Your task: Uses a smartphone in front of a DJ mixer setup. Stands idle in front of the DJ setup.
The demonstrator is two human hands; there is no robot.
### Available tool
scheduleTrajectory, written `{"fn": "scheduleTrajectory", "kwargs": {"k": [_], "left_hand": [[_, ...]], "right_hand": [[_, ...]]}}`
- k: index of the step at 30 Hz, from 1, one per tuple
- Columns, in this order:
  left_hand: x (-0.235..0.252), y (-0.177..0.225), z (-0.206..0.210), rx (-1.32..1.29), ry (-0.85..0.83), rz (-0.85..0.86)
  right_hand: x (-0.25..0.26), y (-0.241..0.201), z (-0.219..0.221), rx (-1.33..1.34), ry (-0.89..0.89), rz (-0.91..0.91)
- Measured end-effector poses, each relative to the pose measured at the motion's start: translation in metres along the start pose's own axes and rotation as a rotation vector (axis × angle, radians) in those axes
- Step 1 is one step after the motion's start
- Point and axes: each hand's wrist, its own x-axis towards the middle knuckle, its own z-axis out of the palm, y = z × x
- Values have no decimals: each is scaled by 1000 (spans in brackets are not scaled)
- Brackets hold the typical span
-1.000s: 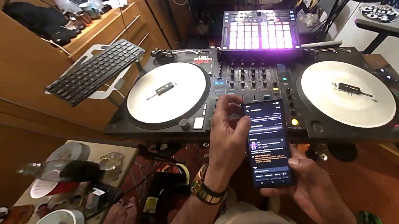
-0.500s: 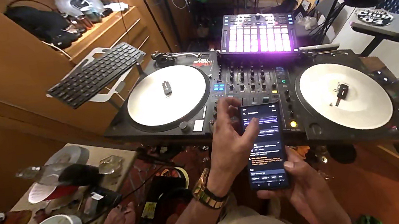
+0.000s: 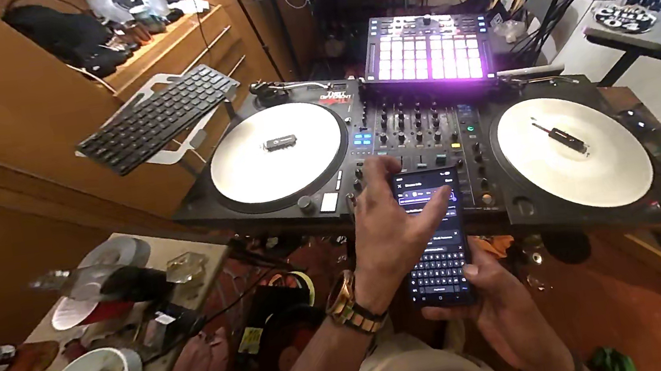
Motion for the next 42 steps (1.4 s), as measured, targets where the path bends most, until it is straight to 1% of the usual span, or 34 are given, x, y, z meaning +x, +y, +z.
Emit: {"fn": "scheduleTrajectory", "kwargs": {"k": [3,5,7,12,14,20,22,27,42], "left_hand": [[4,1,3,108,35,21],[4,0,3,109,38,13],[3,0,0,29,12,-5],[0,-4,-11,-286,-140,-47],[-1,-5,-14,-322,-166,-53],[-4,-3,-14,-373,-163,-98],[-3,-3,-11,-366,-142,-89],[-5,-2,-9,-226,-111,-88],[-5,0,-10,-238,-108,-73]], "right_hand": [[2,0,1,3,-2,0],[2,0,1,7,-14,-1],[2,-1,0,12,-39,-10],[-1,-3,-2,53,-57,1],[-2,-3,-2,67,-51,15],[-2,-3,-3,67,-46,19],[-1,-4,-1,50,-38,15],[-1,-2,0,30,-33,25],[-4,-3,1,65,-57,22]]}}
